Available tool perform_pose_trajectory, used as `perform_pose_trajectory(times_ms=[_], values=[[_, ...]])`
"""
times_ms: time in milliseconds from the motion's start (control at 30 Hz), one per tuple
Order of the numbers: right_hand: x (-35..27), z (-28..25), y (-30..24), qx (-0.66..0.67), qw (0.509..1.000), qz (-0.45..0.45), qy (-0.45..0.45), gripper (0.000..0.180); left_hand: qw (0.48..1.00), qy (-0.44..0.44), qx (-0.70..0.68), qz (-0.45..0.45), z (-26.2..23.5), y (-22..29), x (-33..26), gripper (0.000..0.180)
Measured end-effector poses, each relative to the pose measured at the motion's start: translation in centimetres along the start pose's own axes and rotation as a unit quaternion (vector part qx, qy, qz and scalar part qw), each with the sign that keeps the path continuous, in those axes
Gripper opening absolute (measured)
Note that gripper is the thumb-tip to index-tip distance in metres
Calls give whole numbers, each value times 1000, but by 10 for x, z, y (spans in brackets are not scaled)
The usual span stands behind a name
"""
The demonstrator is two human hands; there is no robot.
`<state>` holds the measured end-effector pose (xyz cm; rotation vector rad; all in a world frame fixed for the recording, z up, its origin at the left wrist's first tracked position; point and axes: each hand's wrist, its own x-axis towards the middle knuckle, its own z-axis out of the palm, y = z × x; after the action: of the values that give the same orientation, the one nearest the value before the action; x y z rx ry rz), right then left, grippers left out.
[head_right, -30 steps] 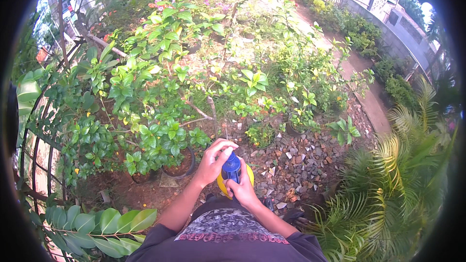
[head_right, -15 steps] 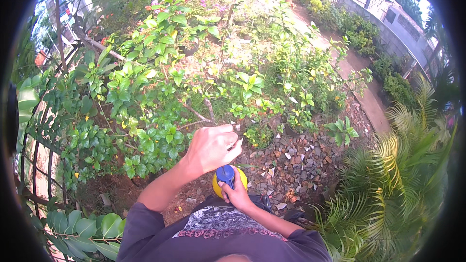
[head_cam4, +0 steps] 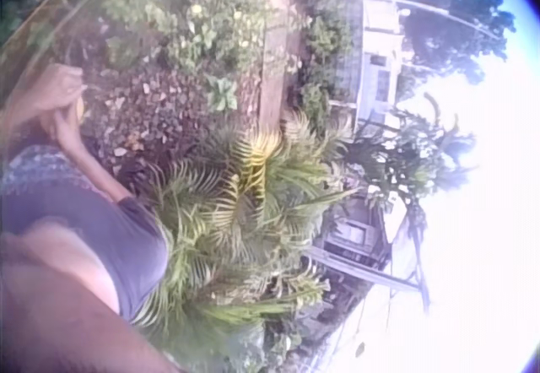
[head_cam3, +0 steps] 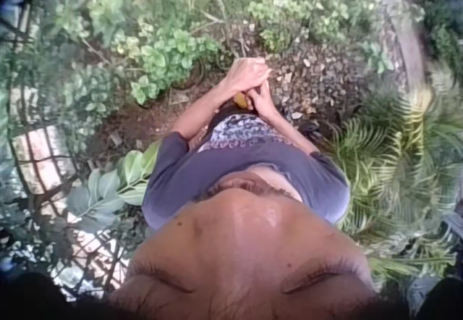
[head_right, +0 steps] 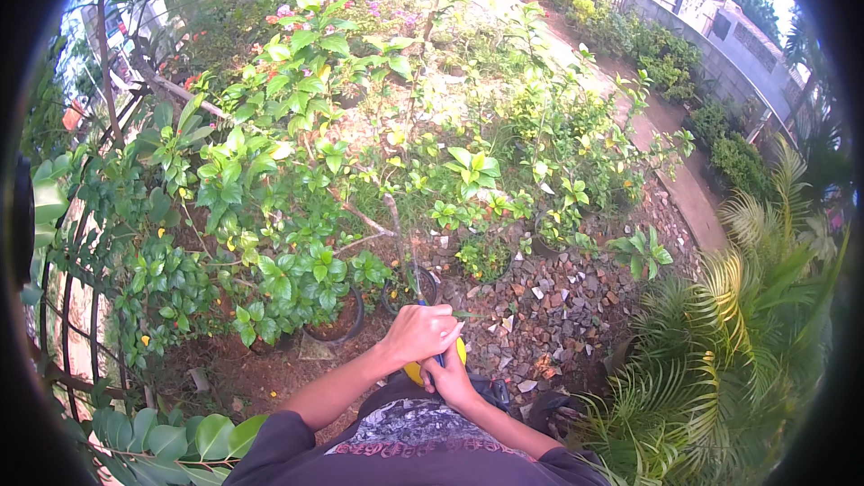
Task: The person uses a yellow and blue handheld pressure sprayer to mist water or solution onto various plants in a garden. They walk along a narrow path, spraying the leaves and stems of potted and ground plants, including palms and flowering shrubs.
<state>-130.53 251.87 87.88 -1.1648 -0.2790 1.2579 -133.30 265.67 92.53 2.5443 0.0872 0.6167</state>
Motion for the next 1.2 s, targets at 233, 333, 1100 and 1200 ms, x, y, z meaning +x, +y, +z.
perform_pose_trajectory(times_ms=[233,333,1100,1200], values=[[1,21,6,-26,999,6,43,62,999,7,37,-26,-88,19,46,30],[-1,26,22,-31,997,19,65,60,995,-44,65,-57,-84,14,35,39],[-10,58,54,-27,996,30,75,49,996,-16,-65,54,-30,-27,-60,28],[-12,48,55,-42,997,21,53,57,997,49,-51,44,-46,-10,-45,31]])
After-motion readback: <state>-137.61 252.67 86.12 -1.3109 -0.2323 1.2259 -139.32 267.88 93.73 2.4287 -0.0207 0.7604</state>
